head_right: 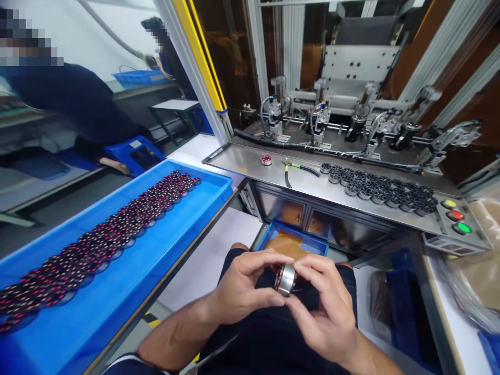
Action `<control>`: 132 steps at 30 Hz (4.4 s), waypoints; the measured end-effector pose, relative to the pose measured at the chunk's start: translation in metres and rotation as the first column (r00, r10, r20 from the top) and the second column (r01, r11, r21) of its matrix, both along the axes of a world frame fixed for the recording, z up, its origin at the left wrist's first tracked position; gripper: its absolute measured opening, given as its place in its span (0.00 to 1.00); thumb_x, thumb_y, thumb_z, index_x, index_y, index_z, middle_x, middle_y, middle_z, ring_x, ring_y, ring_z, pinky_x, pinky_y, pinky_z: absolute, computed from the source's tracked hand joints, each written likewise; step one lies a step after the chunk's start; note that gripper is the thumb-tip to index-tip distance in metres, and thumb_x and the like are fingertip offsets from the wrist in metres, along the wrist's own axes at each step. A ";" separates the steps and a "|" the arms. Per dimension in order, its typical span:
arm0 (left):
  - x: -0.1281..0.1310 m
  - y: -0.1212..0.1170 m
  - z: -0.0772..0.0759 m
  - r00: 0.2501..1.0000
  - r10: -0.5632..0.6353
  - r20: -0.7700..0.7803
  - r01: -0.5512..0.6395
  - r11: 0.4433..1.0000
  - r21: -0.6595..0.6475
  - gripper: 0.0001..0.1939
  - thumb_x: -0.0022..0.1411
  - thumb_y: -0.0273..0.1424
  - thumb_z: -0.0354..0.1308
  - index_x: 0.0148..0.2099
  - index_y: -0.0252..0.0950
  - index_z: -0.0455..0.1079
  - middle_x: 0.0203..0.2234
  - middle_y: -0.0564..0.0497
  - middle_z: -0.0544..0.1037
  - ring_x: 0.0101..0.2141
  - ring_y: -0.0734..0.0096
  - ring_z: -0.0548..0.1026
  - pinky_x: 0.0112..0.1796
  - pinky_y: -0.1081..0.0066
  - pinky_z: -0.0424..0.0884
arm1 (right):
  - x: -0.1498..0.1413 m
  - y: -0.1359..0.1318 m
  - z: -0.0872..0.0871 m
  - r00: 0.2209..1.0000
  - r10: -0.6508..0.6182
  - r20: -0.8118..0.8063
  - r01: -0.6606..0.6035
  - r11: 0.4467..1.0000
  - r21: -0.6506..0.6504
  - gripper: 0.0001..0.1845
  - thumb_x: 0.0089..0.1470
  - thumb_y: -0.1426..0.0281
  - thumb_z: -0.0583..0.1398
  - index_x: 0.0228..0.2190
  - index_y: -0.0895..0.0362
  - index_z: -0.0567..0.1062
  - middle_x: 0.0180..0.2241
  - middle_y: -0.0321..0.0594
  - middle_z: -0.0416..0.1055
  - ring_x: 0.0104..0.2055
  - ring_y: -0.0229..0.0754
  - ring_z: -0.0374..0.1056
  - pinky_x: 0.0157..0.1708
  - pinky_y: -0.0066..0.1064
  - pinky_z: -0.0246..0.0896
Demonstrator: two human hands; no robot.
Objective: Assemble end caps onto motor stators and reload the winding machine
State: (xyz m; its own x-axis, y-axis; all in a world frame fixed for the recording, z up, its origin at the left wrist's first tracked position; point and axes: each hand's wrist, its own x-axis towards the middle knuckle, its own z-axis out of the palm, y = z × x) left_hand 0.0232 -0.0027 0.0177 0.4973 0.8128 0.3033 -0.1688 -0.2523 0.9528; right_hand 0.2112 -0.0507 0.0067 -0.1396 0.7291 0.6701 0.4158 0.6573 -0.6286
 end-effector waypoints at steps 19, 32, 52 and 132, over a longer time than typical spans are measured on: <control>0.004 -0.005 -0.009 0.978 0.036 0.207 -0.023 0.998 -0.065 0.22 0.53 0.26 0.70 0.51 0.38 0.74 0.45 0.43 0.79 0.42 0.63 0.80 0.41 0.70 0.78 | -0.012 -0.006 0.017 0.918 -0.038 -0.395 -0.130 0.912 -0.390 0.07 0.61 0.71 0.60 0.29 0.55 0.71 0.29 0.38 0.65 0.32 0.39 0.64 0.31 0.29 0.62; -0.005 0.001 0.004 0.916 0.382 -0.123 -0.148 0.605 0.783 0.34 0.57 0.18 0.62 0.65 0.32 0.59 0.47 0.38 0.81 0.47 0.61 0.80 0.49 0.65 0.77 | -0.003 -0.011 0.023 0.992 -0.090 0.093 0.096 0.993 -0.068 0.10 0.53 0.69 0.67 0.37 0.56 0.74 0.58 0.52 0.60 0.62 0.61 0.54 0.59 0.58 0.51; -0.018 -0.005 0.016 0.973 0.227 -0.049 -0.151 0.779 0.609 0.20 0.57 0.21 0.64 0.52 0.34 0.71 0.44 0.38 0.80 0.45 0.63 0.80 0.47 0.69 0.78 | 0.014 -0.002 0.042 0.950 -0.012 0.313 -0.030 0.991 0.129 0.16 0.55 0.65 0.66 0.42 0.60 0.72 0.57 0.56 0.60 0.64 0.63 0.54 0.59 0.57 0.55; -0.021 -0.005 -0.004 0.946 0.179 0.269 -0.074 0.930 -0.360 0.18 0.56 0.26 0.68 0.50 0.35 0.75 0.40 0.45 0.81 0.40 0.68 0.79 0.43 0.71 0.76 | -0.004 -0.017 -0.035 0.965 0.252 0.068 -0.219 0.922 -0.318 0.34 0.55 0.80 0.57 0.62 0.54 0.62 0.46 0.46 0.76 0.38 0.44 0.76 0.41 0.33 0.76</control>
State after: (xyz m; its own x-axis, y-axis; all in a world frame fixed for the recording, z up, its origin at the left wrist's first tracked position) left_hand 0.0019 -0.0080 0.0133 0.3148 0.9425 0.1125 -0.4413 0.0404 0.8964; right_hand 0.2076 -0.0681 -0.0283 -0.3903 0.8331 0.3919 0.3477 0.5275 -0.7751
